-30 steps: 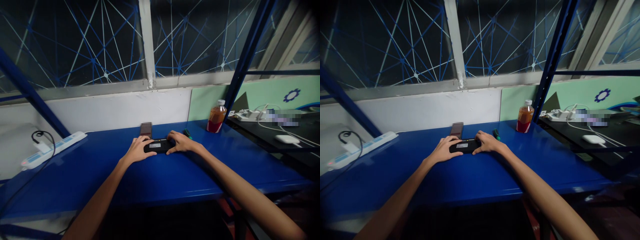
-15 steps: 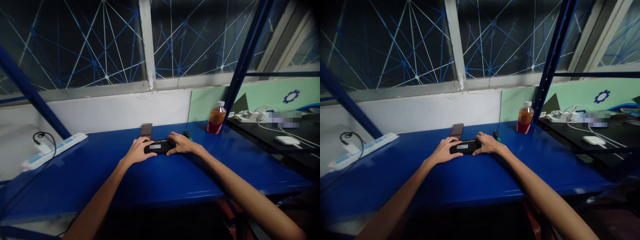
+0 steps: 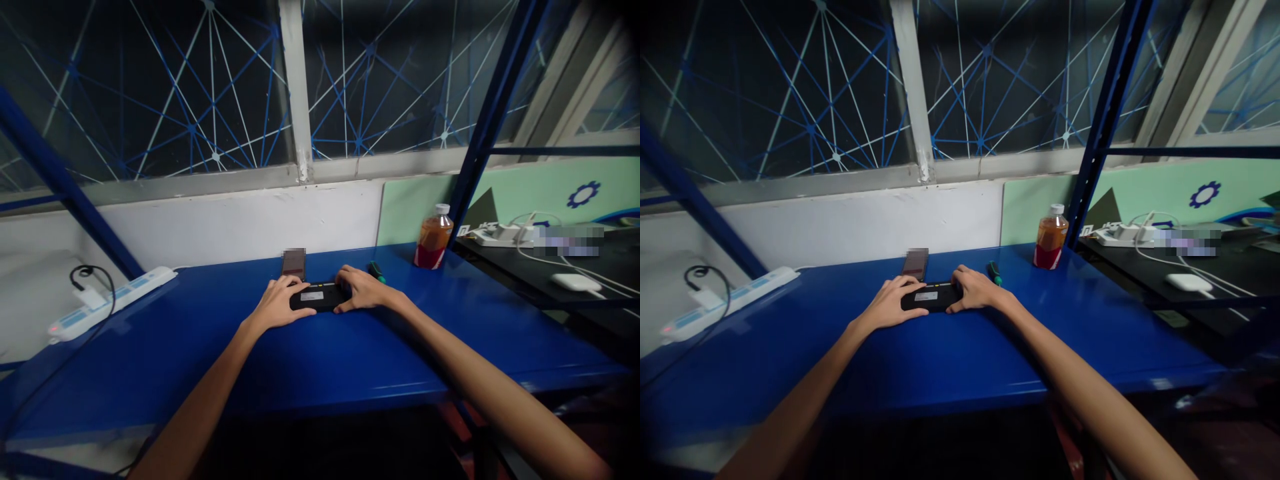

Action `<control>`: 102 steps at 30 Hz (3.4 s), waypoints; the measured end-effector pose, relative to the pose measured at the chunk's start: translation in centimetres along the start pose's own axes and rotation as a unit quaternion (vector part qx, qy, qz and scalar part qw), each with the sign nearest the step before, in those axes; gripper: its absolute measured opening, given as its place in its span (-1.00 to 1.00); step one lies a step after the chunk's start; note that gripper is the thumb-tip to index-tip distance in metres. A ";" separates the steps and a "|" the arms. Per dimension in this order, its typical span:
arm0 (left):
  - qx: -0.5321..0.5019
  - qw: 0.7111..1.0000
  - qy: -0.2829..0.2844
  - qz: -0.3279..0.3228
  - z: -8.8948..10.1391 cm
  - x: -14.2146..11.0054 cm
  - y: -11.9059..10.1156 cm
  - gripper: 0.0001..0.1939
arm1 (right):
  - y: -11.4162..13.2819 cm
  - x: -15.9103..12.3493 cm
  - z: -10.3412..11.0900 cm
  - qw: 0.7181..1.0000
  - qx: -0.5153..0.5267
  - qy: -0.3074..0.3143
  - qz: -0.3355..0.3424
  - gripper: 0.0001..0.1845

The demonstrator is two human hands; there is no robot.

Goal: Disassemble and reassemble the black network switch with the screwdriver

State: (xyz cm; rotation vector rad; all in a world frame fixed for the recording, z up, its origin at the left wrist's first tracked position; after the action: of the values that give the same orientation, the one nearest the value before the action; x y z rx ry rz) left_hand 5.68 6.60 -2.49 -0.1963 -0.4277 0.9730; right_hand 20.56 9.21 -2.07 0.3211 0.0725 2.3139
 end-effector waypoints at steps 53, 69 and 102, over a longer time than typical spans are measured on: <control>-0.012 1.000 -0.006 -0.002 0.5 -0.2 -0.3 -0.28 | 0.0 0.0 -0.3 1.000 0.016 0.013 0.019 -0.32; -0.001 1.000 0.008 -0.005 0.4 -0.3 -0.5 -0.32 | -0.4 0.2 -0.1 0.999 0.038 0.004 0.027 -0.30; 0.000 1.000 0.021 -0.008 0.1 0.0 -0.5 -0.26 | 0.3 -0.1 0.0 1.000 -0.023 0.013 0.014 -0.27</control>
State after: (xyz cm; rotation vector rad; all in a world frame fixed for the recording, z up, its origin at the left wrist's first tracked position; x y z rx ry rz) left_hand 5.98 6.31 -2.21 -0.2129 -0.3903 0.9514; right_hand 20.37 8.91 -2.03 0.2710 0.0286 2.3433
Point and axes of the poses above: each hand's wrist, its own x-axis towards the middle knuckle, its own z-axis out of the back of the hand, y = z × x, the point moved 10 cm from there along x, towards the middle knuckle, and after that the axes turned 13 degrees about -x, right-handed, at the moved point
